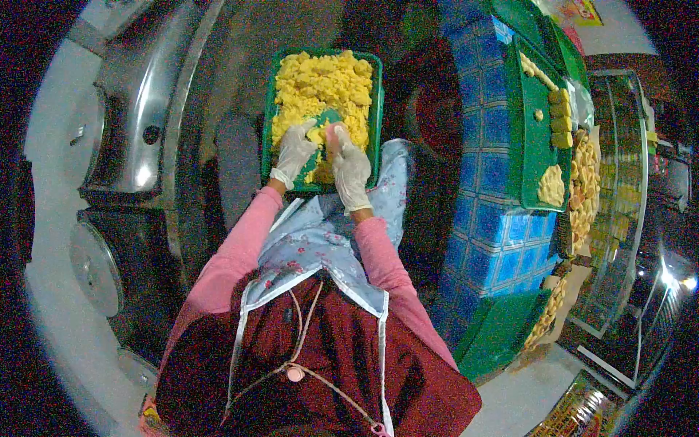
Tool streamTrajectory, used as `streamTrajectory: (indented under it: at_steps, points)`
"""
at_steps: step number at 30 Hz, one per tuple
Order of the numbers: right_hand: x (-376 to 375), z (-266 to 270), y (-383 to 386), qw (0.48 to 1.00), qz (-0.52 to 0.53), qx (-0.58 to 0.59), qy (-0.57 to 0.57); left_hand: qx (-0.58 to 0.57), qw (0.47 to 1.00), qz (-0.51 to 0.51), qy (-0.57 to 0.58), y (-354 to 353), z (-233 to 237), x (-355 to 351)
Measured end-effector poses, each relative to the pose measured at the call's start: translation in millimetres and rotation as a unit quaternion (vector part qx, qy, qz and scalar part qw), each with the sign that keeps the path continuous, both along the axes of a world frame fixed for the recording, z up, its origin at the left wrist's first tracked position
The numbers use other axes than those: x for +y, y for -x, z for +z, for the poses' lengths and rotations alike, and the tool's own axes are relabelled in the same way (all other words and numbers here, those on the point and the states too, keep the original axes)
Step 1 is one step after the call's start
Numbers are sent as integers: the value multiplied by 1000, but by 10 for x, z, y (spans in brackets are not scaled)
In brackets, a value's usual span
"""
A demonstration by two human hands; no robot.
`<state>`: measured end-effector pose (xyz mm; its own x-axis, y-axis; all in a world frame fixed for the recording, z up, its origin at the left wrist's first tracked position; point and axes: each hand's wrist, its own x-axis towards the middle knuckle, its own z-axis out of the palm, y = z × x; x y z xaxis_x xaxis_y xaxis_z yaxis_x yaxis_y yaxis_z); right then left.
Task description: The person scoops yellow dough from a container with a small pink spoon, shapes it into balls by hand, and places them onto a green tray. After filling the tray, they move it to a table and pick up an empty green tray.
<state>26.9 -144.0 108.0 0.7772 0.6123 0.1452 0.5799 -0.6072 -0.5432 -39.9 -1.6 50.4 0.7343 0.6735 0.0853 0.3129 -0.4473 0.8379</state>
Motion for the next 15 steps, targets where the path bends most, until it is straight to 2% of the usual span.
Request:
streamTrajectory:
  at_steps: [1, 3, 6, 8, 11, 14, 15]
  points:
    - [71, -41, -24, 998, -3, 54, 21, -1, 1000, 3, -17, -15, -35, -11]
    - [222, 62, -6, 970, 44, 5, 241, 9, 1000, 3, -23, -25, -32, -29]
    - [325, 195, 17, 988, 69, 5, 137, 35, 999, -1, 19, 0, 86, 6]
    - [346, 91, 3, 985, 75, -29, 156, 34, 997, -10, 61, -18, 49, 20]
    - [388, 14, -33, 982, 70, -30, 174, -7, 999, 0, 51, -27, -60, 15]
    - [263, 95, 53, 985, 65, 12, 160, 10, 995, 25, 91, -16, 257, -30]
    - [200, 88, 70, 980, 50, 27, 190, -69, 995, 5, 76, 42, 241, -8]
